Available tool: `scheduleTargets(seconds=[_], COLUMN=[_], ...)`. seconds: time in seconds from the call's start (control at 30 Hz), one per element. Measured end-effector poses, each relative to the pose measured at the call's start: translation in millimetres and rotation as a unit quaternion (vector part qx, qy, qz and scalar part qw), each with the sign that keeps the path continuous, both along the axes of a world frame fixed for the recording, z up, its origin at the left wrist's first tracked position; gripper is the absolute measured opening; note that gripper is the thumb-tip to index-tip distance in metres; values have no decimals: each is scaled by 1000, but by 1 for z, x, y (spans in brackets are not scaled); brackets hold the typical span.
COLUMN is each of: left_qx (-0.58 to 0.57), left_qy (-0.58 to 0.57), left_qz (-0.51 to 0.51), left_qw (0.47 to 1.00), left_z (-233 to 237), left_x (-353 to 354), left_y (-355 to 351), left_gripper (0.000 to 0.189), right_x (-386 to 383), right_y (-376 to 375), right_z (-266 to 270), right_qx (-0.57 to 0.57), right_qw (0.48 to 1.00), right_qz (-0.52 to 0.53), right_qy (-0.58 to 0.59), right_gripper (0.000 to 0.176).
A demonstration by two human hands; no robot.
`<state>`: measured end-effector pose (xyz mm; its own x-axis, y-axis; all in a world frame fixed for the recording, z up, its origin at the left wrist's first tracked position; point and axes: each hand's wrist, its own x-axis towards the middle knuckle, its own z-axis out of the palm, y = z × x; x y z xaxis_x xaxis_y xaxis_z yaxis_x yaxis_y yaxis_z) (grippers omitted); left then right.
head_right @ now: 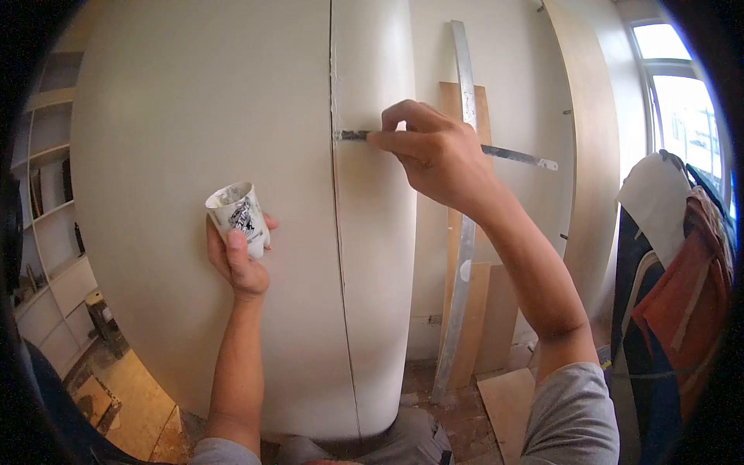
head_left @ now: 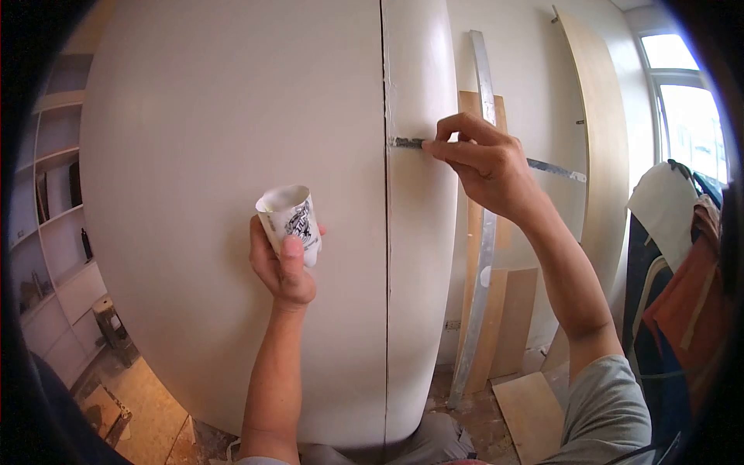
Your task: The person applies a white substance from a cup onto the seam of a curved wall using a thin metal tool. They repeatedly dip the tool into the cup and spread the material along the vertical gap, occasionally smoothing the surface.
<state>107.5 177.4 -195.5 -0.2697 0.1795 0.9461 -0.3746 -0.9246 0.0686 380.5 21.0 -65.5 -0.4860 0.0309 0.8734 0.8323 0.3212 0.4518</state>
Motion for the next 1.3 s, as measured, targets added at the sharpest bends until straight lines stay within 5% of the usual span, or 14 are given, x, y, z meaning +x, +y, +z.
scheduleTargets(seconds=[1.1, 1.2, 1.3], left_qx=[-6, -15, 6], left_qy=[2, 2, 10], left_qz=[-5, 37, 35], left_qw=[1000, 999, 999], left_z=[1, 1, 2], left_x=[0, 4, 4], left_y=[-3, -5, -2], left_gripper=[62, 64, 63], right_x=[-3, -2, -2], right_y=[-5, -14, -23], right_z=[-18, -17, -1], right_qx=[-17, -99, -67], right_qw=[1000, 994, 990], right_qz=[11, 35, 119], right_qy=[7, 13, 35], right_gripper=[28, 23, 19])
